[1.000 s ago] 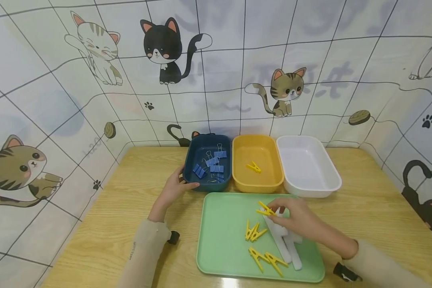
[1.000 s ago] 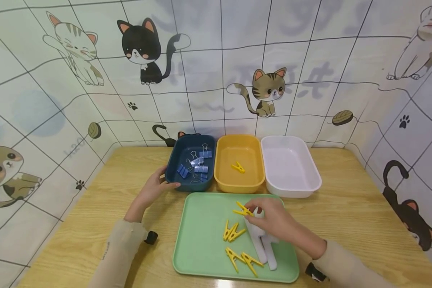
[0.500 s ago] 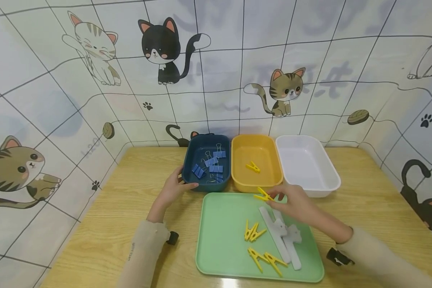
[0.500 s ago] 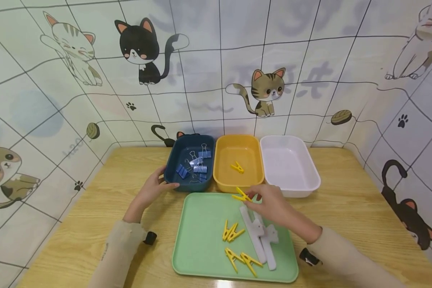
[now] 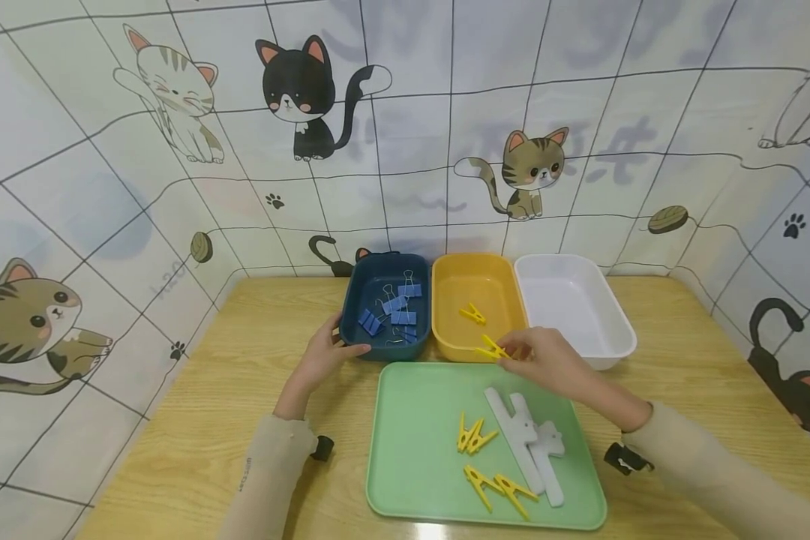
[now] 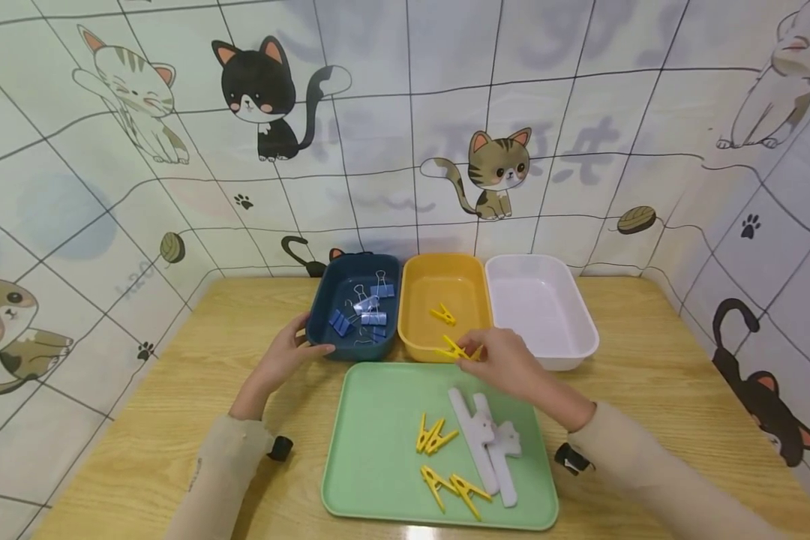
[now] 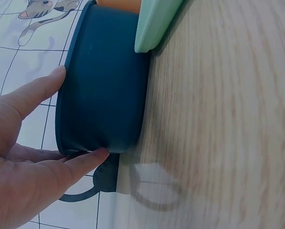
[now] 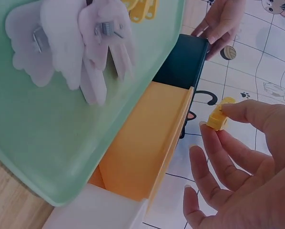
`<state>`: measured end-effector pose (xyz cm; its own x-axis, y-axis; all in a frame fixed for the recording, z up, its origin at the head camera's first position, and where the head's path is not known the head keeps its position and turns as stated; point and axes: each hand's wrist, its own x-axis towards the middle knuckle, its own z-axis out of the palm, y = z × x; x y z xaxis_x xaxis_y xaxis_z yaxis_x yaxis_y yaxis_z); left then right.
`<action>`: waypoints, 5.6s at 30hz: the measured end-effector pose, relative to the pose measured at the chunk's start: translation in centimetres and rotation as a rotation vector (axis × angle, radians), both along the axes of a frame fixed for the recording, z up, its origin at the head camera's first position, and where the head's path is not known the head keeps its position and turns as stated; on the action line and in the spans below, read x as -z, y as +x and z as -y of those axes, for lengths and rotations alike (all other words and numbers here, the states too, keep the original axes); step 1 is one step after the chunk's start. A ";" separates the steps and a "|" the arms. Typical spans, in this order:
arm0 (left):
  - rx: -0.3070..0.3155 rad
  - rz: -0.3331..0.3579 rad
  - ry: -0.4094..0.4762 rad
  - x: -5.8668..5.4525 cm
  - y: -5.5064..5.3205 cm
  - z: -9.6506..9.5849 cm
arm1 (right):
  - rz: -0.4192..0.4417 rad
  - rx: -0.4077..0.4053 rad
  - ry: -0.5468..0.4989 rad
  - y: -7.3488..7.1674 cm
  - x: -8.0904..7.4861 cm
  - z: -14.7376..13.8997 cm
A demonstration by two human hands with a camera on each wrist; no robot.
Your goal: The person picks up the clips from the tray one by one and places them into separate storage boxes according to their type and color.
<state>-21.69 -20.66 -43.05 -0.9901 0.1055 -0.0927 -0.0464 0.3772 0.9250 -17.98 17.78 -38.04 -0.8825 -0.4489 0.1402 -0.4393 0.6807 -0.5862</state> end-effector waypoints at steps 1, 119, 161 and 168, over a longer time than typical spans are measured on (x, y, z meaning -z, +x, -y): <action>-0.001 0.000 -0.001 0.0 0.0 0.0 | 0.001 0.000 0.000 -0.1 -0.1 0.0; 0.006 -0.007 0.012 0.2 0.0 0.2 | 0.200 0.133 0.229 -11.8 -3.2 0.6; -0.004 -0.001 0.026 0.5 -0.3 0.1 | 0.045 -0.073 0.076 -0.5 0.4 -0.1; 0.004 -0.011 0.021 0.3 -0.1 0.1 | 0.099 -0.078 0.091 0.8 0.6 -0.1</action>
